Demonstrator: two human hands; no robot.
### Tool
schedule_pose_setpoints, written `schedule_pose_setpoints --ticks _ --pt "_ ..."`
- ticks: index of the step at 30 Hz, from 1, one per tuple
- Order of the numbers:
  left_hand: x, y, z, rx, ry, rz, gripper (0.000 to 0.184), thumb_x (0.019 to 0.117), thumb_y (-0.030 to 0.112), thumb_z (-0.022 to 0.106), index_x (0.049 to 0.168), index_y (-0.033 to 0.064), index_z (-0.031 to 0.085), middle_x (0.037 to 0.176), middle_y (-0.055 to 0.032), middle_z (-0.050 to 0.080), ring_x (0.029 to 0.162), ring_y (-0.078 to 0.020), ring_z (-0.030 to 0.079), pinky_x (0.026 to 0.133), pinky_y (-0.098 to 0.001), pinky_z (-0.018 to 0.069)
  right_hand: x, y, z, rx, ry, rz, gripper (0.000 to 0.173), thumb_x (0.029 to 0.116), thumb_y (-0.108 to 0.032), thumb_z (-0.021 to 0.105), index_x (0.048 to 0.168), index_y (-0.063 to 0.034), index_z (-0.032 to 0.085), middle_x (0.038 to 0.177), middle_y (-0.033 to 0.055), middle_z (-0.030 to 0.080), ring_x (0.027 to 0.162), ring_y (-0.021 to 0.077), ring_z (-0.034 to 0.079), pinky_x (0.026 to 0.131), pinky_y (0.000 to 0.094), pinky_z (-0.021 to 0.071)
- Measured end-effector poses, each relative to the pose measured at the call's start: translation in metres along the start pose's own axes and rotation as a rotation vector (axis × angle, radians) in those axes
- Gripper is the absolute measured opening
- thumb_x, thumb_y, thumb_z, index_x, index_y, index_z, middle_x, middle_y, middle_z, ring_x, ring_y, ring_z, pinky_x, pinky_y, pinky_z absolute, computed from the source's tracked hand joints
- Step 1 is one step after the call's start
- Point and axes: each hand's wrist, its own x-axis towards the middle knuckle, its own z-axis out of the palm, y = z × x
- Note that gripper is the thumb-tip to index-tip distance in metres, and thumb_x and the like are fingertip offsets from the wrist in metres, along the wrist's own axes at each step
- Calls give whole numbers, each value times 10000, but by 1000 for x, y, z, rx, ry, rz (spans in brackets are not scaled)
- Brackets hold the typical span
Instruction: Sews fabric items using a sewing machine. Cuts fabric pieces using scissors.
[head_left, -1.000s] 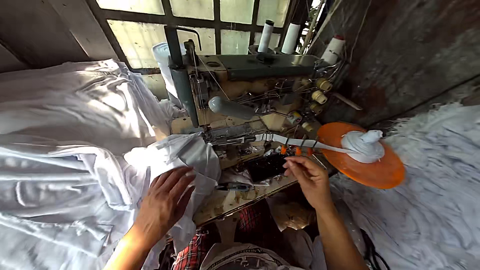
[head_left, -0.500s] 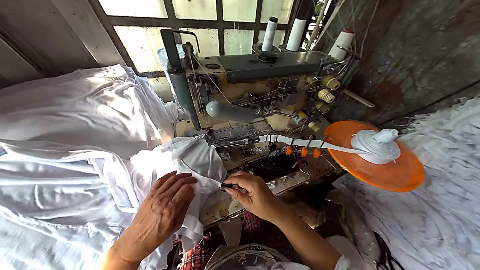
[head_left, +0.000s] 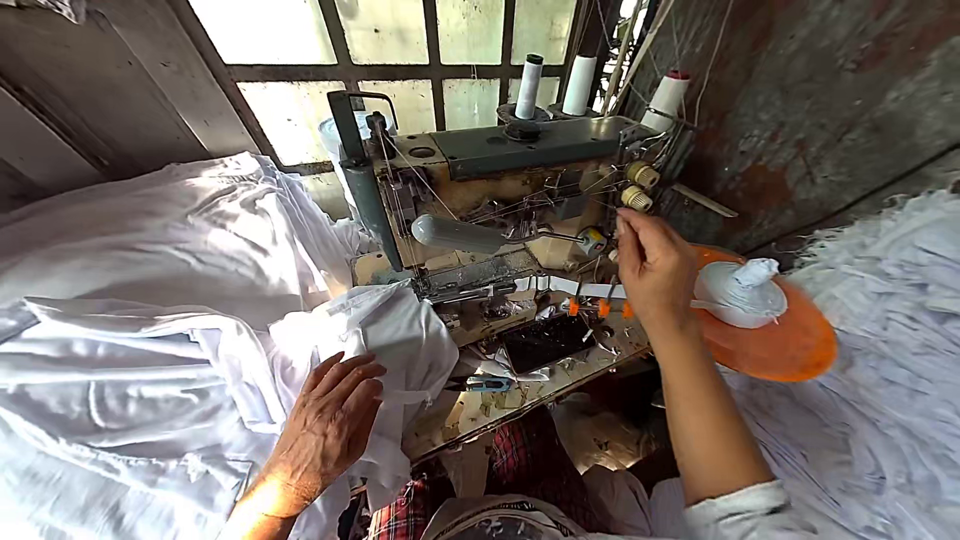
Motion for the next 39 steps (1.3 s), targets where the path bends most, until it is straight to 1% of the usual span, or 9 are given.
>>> schedule_pose_setpoints --ticks 3,5,11,15,18,21,27,35,39 --pt "-8 1 3 -12 26 -34 335 1026 252 402 878 93 656 1038 -90 747 1137 -285 673 1075 -495 428 22 3 8 -145 -11 -74 300 1050 -105 534 1280 14 686 958 236 736 717 396 719 577 521 557" --pt "-13 1 4 -25 35 -52 316 1015 242 420 894 87 667 1043 -90 749 1148 -283 672 1088 -495 422 31 6 16 -225 5 -95 298 1040 -108 547 1266 5 705 873 235 734 649 413 699 524 528 519" --pt "-24 -1 7 -31 88 -77 296 1030 256 427 898 108 647 1072 -78 739 1164 -241 653 1116 -437 391 38 3 11 -275 -23 -83 296 1068 -170 536 1201 17 723 912 232 738 710 417 715 566 549 525" --pt "-34 -6 11 -31 133 -88 273 1032 249 435 923 106 641 1099 -86 732 1174 -235 645 1113 -423 394 38 2 8 -295 -93 -110 275 1065 -145 535 1202 14 712 882 239 709 672 420 689 529 542 504" --pt "-37 -8 15 -32 159 -87 257 1032 241 441 939 104 637 1113 -93 727 1171 -241 644 1096 -417 406 39 2 8 -303 -83 -121 253 1058 -129 544 1154 11 732 883 235 709 669 420 686 522 543 495" --pt "-38 -8 16 -32 160 -91 256 1033 239 441 943 104 638 1120 -93 729 1172 -243 647 1088 -416 420 42 1 8 -309 -97 -119 253 1062 -126 534 1142 7 734 921 239 715 711 438 695 555 570 506" --pt "-40 -9 19 -35 178 -82 248 1031 232 446 939 101 635 1116 -97 729 1172 -248 647 1081 -414 431 40 3 9 -289 -74 -130 245 1051 -99 540 1120 11 748 944 243 728 734 440 705 570 576 513" --pt "-41 -9 20 -38 186 -89 253 1033 231 459 942 88 647 1112 -116 730 1165 -270 650 1070 -421 443 39 3 8 -253 -69 -136 248 1053 -104 537 1126 11 744 934 240 724 724 431 704 563 572 519" --pt "-40 -8 21 -20 197 -89 248 1020 224 469 934 86 656 1099 -115 736 1143 -277 653 1041 -410 446 38 3 8 -242 -49 -142 226 1039 -90 557 1100 7 752 899 229 723 703 410 703 545 545 515"
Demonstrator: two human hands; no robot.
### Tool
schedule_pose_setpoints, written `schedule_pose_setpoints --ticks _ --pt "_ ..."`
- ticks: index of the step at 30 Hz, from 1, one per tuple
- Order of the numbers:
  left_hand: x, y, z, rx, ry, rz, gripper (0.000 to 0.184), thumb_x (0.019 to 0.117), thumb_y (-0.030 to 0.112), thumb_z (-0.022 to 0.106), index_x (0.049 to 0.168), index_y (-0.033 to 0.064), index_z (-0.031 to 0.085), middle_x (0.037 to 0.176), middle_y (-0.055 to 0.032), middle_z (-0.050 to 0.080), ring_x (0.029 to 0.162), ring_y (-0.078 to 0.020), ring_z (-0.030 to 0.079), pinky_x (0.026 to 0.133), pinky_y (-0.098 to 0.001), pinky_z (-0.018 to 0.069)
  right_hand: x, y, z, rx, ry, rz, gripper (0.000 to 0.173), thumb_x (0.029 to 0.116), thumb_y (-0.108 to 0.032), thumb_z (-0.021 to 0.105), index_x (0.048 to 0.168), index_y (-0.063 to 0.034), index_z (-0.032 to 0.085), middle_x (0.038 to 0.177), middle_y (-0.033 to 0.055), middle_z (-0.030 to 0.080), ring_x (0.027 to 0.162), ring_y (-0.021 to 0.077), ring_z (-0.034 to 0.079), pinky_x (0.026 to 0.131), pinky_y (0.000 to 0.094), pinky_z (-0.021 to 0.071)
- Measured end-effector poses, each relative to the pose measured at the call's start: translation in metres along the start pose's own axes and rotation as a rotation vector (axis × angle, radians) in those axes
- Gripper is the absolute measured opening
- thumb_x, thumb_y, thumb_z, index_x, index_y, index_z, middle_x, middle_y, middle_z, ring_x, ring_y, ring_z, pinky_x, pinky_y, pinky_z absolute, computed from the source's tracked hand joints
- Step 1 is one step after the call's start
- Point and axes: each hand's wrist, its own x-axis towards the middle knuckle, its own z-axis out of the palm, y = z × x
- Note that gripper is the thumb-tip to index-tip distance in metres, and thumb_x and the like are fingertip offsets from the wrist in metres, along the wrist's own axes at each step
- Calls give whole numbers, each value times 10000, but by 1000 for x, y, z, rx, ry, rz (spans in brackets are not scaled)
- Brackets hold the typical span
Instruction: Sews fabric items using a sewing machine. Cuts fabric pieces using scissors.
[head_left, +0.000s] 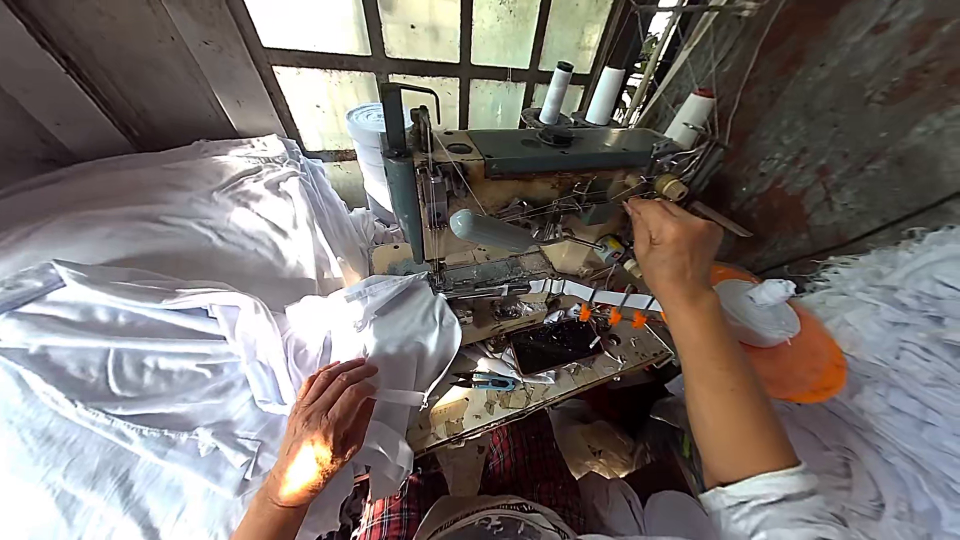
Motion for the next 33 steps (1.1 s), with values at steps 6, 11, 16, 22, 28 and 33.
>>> schedule_pose_setpoints --ticks 6,11,16,22,28,33 --pt "-3 -3 1 -10 -1 -7 240 1016 227 476 941 93 661 1099 -103 735 1152 -258 642 1034 -382 442 1 0 2 4 35 11 212 1023 -87 575 1046 -15 773 866 211 738 698 400 713 554 540 511" --pt "-3 -4 2 -16 3 -12 235 1017 226 477 952 95 661 1095 -100 733 1155 -252 638 1032 -372 442 2 -1 0 11 32 12 211 1024 -92 578 1042 -13 773 860 206 735 698 391 713 559 530 518" --pt "-4 -4 2 -16 -3 -14 234 1013 230 478 954 98 662 1095 -98 731 1160 -248 634 1033 -353 442 -2 -2 -3 48 97 1 209 1026 -122 606 1106 -3 758 869 196 737 682 360 712 539 488 522" --pt "-6 -5 3 -13 -7 -24 240 1005 230 483 944 90 668 1082 -107 733 1145 -260 638 1008 -345 455 -30 22 -13 128 204 176 231 1036 -146 592 1096 10 751 933 185 720 728 293 692 619 439 549" --pt "-4 -3 2 -16 -25 -34 253 1004 223 476 939 72 668 1078 -127 735 1136 -275 646 997 -353 470 -41 32 6 417 252 302 328 991 -216 688 1196 40 669 1123 199 701 992 228 712 809 325 591" --pt "-5 -3 3 -21 -9 -33 243 1001 209 481 935 66 666 1068 -131 735 1140 -271 648 1014 -335 470 -33 30 32 547 400 246 239 943 -101 721 1108 72 713 1027 183 732 923 172 726 852 281 589"
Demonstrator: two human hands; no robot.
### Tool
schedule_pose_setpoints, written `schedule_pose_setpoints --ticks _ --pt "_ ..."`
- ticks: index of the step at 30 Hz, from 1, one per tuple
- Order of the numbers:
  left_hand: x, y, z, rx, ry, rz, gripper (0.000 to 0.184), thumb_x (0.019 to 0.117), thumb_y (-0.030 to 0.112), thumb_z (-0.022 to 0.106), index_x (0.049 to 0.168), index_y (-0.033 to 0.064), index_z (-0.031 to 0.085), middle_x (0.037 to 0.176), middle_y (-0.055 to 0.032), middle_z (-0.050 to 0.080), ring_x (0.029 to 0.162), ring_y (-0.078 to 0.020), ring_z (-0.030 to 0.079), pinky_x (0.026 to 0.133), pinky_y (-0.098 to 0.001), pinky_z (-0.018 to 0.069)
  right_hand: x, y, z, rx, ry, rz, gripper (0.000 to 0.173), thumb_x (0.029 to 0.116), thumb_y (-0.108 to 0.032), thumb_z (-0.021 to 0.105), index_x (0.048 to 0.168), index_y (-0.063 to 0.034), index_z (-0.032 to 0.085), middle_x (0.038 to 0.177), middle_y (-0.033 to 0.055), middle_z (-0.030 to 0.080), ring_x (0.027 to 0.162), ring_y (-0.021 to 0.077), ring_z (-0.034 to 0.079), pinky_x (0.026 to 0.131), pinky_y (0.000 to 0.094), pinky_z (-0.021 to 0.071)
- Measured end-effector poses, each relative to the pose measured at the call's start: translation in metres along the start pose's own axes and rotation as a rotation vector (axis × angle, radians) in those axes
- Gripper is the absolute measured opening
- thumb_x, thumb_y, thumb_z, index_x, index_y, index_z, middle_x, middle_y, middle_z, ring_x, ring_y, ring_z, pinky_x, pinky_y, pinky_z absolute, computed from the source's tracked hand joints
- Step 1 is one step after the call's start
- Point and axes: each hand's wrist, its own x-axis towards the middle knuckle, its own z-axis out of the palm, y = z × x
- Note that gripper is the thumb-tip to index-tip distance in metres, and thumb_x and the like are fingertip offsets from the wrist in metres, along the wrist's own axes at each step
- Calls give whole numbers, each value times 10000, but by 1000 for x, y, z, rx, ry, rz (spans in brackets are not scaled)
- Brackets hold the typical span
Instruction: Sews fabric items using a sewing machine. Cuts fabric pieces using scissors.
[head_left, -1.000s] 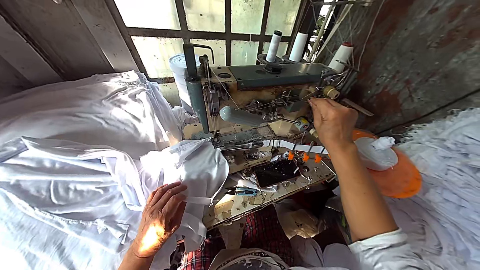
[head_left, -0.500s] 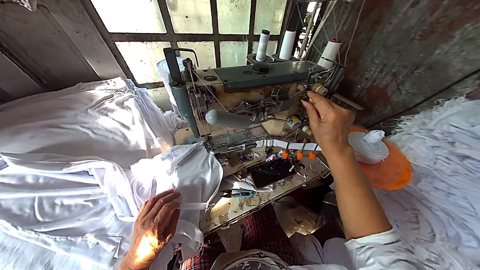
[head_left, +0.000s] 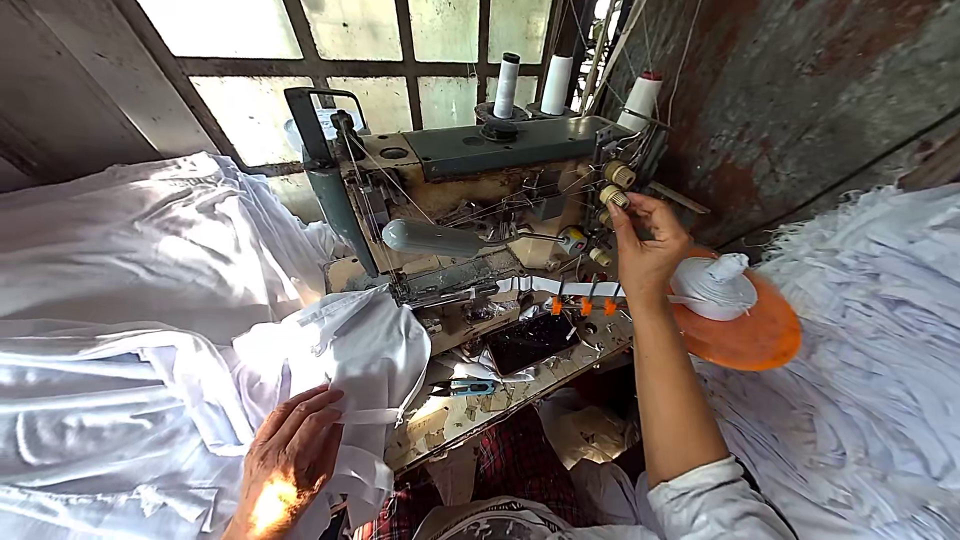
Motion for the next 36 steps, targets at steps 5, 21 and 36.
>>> schedule_pose_setpoints --ticks 5,21,36 --pt "0 0 0 -13 -8 -15 252 997 218 480 933 66 671 1067 -130 735 1136 -268 652 1018 -326 470 -4 -10 4 30 25 52 237 975 -95 686 1131 84 679 1038 157 718 948 112 708 876 228 566" --pt "1 3 -2 -13 -11 -21 241 997 204 490 937 58 672 1076 -133 736 1133 -274 655 1005 -334 482 -2 -4 8 34 45 40 214 953 -79 702 1089 87 693 979 147 736 884 95 712 837 221 573" --pt "11 29 -22 -150 -11 -35 174 923 145 574 858 39 695 1025 -119 753 1166 -293 661 1133 -511 388 -27 -52 -26 -22 -113 117 446 1040 -158 591 1329 172 511 1289 237 625 1131 177 648 949 285 537"
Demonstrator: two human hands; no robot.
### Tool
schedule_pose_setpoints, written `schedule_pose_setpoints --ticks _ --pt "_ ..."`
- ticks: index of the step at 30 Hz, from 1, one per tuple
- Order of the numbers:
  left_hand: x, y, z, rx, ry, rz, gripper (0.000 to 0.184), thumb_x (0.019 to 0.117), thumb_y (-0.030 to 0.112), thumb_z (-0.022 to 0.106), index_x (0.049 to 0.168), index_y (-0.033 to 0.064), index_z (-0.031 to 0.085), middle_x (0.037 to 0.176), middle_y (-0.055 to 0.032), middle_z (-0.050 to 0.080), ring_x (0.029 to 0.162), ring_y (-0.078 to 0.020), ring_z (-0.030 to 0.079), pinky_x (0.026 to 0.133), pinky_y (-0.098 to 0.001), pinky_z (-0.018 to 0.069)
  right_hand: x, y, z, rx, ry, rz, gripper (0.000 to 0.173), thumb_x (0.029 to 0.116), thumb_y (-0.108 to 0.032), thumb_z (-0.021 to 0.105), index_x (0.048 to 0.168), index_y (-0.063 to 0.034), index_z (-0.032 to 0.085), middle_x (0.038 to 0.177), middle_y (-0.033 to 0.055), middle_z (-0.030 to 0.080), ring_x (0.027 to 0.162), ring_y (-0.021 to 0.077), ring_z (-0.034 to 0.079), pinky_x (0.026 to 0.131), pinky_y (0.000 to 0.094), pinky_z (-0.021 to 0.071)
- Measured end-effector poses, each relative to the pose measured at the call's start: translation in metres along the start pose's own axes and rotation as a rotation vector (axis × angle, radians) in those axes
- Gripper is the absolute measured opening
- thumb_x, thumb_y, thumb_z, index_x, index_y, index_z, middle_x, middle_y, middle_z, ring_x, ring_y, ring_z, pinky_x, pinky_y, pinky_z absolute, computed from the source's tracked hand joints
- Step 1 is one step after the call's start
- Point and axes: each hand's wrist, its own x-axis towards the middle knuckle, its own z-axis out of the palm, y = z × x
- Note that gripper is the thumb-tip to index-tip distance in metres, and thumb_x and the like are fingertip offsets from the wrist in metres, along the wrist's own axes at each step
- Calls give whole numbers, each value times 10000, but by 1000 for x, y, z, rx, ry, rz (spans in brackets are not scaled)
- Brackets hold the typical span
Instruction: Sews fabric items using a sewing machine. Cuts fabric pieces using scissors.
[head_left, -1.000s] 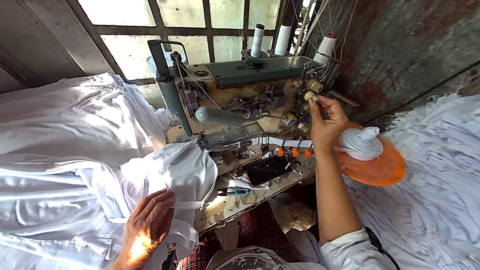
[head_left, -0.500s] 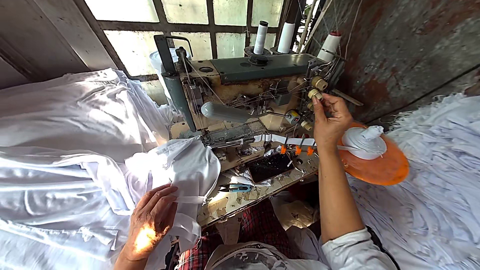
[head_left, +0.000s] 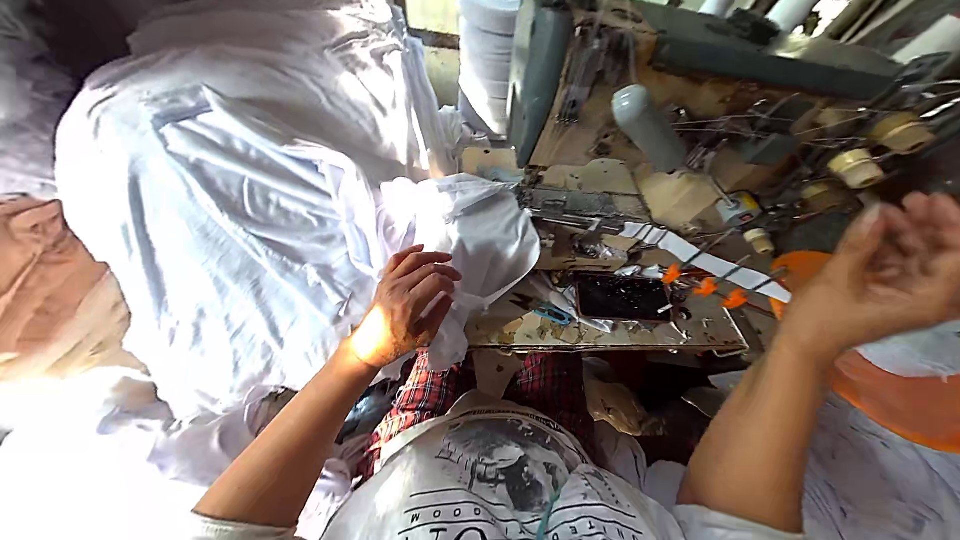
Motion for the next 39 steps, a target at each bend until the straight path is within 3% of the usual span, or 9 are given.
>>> schedule_pose_setpoints --ticks 3,7,10,19,22,24,27,30,39 --pt "6 7 -2 -46 -31 -1 187 914 150 566 871 41 711 964 -94 754 1094 -246 688 1150 -503 373 -70 -57 17 225 -362 -50 259 1034 -139 583 1167 79 626 1100 57 691 945 -2 654 820 198 560" --pt "22 24 -9 -36 -136 84 197 942 158 560 837 54 690 796 -57 703 850 -194 691 1018 -456 484 -137 -109 73 483 -968 -98 290 981 -99 631 1225 48 686 1162 184 700 801 172 705 700 305 607" --pt "32 50 -23 -36 -243 158 201 950 145 528 846 67 681 712 -40 647 717 -187 631 746 -374 501 -140 -108 80 495 -1111 -117 224 1016 -110 565 1092 16 734 952 135 730 726 173 693 693 310 595" --pt "33 79 18 -228 -4 283 388 1020 446 553 962 68 620 685 -54 560 657 -178 530 715 -311 427 -128 -83 45 587 -1153 -130 208 983 -197 657 937 -4 721 843 91 680 739 89 633 689 188 534" --pt "28 69 44 -15 32 219 571 1000 616 496 1223 100 597 1063 -142 652 1019 -269 621 984 -421 447 -126 -71 42 780 -1078 35 229 984 -178 667 880 22 710 831 58 688 756 3 619 701 131 521" --pt "27 40 57 191 -64 98 538 945 410 579 1375 88 590 1404 -231 597 1320 -400 563 1090 -621 391 -122 -65 40 958 -1035 181 259 1029 -207 598 839 -45 669 813 -46 649 782 -67 589 715 109 498" --pt "38 -2 44 284 -103 -67 322 850 40 664 1171 20 686 1481 -278 519 1422 -516 418 1104 -772 269 -122 -59 40 1134 -1009 336 257 1046 -318 575 861 -186 696 924 -139 680 877 -82 609 775 121 509" --pt "65 -14 2 404 -87 -82 194 942 50 561 1007 6 738 1348 -231 637 1327 -484 529 1103 -705 329 -143 -59 46 1132 -984 359 195 989 -288 676 863 -143 708 1023 -63 723 1020 1 655 882 201 554" --pt "72 -5 6 291 -418 215 421 876 5 575 1287 24 668 1350 -182 658 1244 -349 640 986 -508 522 -177 -62 47 936 -712 199 266 894 -207 799 750 -78 617 841 -4 690 1024 85 661 971 242 524"
